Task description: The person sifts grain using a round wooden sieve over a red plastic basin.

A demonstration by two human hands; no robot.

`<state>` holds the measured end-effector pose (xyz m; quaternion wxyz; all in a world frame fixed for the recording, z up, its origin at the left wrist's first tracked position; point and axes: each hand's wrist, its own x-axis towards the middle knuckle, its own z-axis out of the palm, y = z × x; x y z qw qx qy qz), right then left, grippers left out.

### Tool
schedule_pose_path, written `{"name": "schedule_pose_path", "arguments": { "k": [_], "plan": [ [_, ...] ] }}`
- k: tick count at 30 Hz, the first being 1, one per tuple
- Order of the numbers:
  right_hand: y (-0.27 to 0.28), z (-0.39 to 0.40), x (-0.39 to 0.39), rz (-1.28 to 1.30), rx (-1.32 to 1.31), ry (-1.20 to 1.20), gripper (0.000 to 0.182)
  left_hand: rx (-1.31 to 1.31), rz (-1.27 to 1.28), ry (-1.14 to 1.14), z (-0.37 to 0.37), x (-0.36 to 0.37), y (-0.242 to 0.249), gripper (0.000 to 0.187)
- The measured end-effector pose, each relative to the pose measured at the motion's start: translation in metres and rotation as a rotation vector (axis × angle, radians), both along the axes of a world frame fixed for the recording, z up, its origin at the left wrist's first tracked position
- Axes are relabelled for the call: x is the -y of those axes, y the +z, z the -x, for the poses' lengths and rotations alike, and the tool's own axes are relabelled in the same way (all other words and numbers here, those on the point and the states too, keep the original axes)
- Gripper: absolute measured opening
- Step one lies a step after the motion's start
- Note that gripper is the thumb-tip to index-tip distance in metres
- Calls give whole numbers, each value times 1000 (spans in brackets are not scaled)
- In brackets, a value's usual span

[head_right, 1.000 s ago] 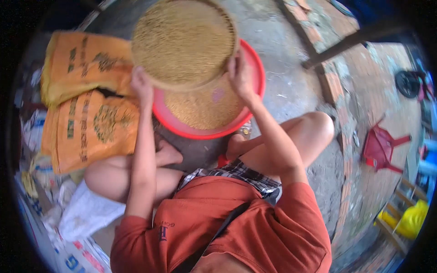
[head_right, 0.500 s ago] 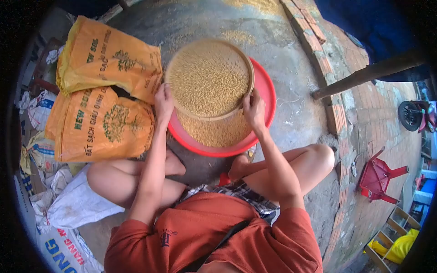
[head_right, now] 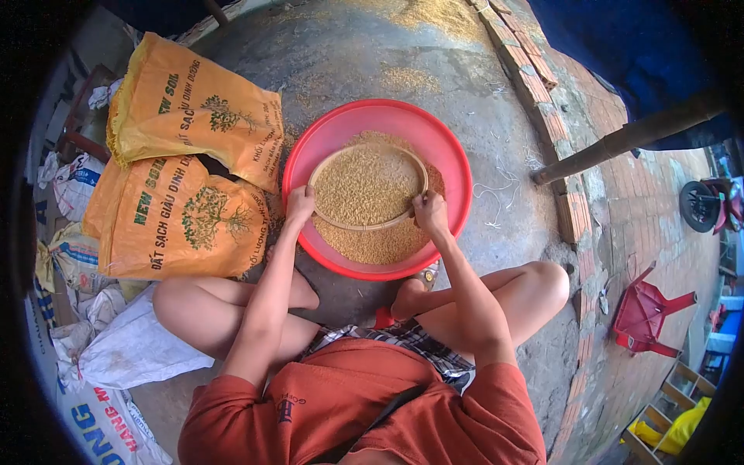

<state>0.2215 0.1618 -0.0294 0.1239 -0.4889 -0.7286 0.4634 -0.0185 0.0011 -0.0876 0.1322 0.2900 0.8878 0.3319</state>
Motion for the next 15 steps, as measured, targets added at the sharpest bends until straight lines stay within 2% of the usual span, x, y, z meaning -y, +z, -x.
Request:
{"name": "schedule_pose_path", "arguments": {
  "k": [3, 5, 6, 7, 10, 11, 12, 14, 15],
  "plan": [
    [18, -1, 2, -34, -13, 8, 19, -46, -86, -8, -2, -4, 30, 29],
    [28, 2, 4, -200, -294, -39, 19, -16, -166, 12, -6, -10, 63, 28],
    [28, 1, 2, -201, -294, -36, 19, 14, -242, 41, -9, -12, 76, 28],
    [26, 0, 0, -278, -235, -48, 20, -20, -212, 36, -13, -12, 85, 28],
    [16, -6, -2, -374, -96, -37, 22, -100, -243, -2, -7, -8, 5, 29],
    [-2, -12, -6, -287, 14, 0, 23, 149, -33, 19, -13, -3, 5, 30],
    [-23, -18, -10, -198, 126, 35, 24, 77, -34, 25, -16, 1, -20, 31],
    [-33, -26, -8, -197, 122, 32, 27, -4, -59, -18, -25, 7, -34, 31],
    [-6, -24, -1, -93, 166, 66, 27, -3, -60, -18, -25, 7, -29, 31]
  ]
}}
